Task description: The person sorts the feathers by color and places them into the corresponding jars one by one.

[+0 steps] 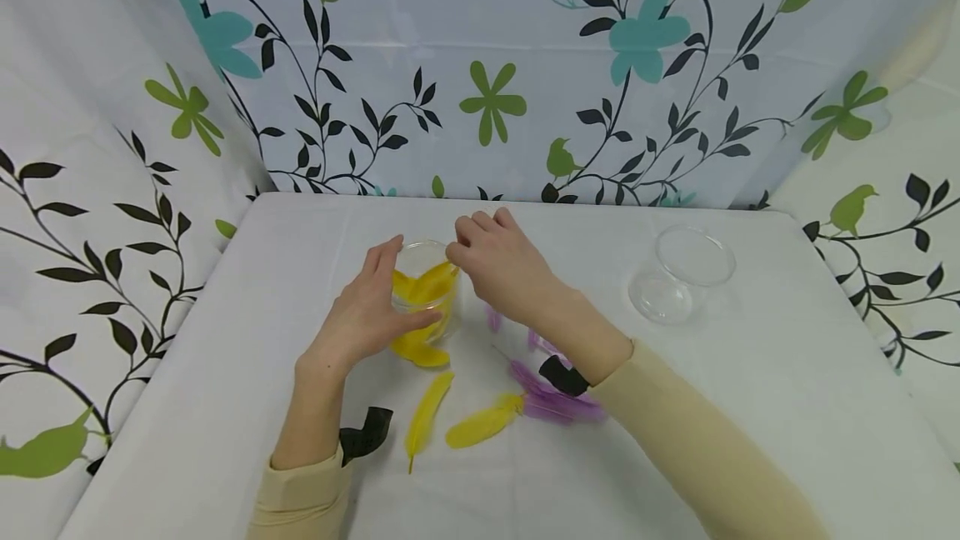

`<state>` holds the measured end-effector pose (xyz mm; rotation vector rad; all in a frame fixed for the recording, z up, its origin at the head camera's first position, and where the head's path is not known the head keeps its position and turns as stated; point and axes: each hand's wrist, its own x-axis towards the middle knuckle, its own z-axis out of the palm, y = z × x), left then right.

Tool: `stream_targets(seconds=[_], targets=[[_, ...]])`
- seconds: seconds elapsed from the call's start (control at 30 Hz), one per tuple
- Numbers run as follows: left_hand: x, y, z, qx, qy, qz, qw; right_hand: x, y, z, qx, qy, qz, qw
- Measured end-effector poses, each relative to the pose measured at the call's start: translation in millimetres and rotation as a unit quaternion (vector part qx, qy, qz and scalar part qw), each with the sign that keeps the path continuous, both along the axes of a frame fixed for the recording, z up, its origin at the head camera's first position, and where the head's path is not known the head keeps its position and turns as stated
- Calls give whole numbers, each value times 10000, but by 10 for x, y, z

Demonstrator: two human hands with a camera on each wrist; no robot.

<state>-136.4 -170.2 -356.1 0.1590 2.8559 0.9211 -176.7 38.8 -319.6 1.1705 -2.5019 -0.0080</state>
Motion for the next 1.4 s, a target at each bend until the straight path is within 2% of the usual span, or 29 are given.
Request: stream_targets(seconds=[0.17, 0.3, 0.43, 0.67, 0.83, 0.93, 1.03, 1.13, 1.4], targets=[[4, 7, -2, 24, 63, -26, 10000, 11, -128, -98, 409, -238, 13, 9989], [4, 6, 2, 24, 73, -31, 10000, 18, -166, -139, 430, -607, -20, 9972], [3, 4, 8, 21, 64, -23, 10000, 21, -149, -147, 281, -824, -34, 9962], [1, 1, 9, -8, 61, -12, 10000, 32, -48, -131, 8, -833, 163, 9964], [-5, 15, -3, -25, -4, 30, 10000, 83, 107, -117, -499, -1003, 147, 9936], [-12, 25, -4, -55, -3, 46, 10000, 152, 251, -127, -846, -1293, 33, 9880], [-14, 29, -4, -68, 4, 82, 9999, 243, 398, -205, -917, -1596, -36, 9829], [-10, 29, -5, -61, -26, 109, 9999, 345, 527, -353, -819, -1831, -13, 9797], [0, 38, -20, -65, -20, 86, 9999, 604, 735, -778, -646, -2498, 344, 9655]])
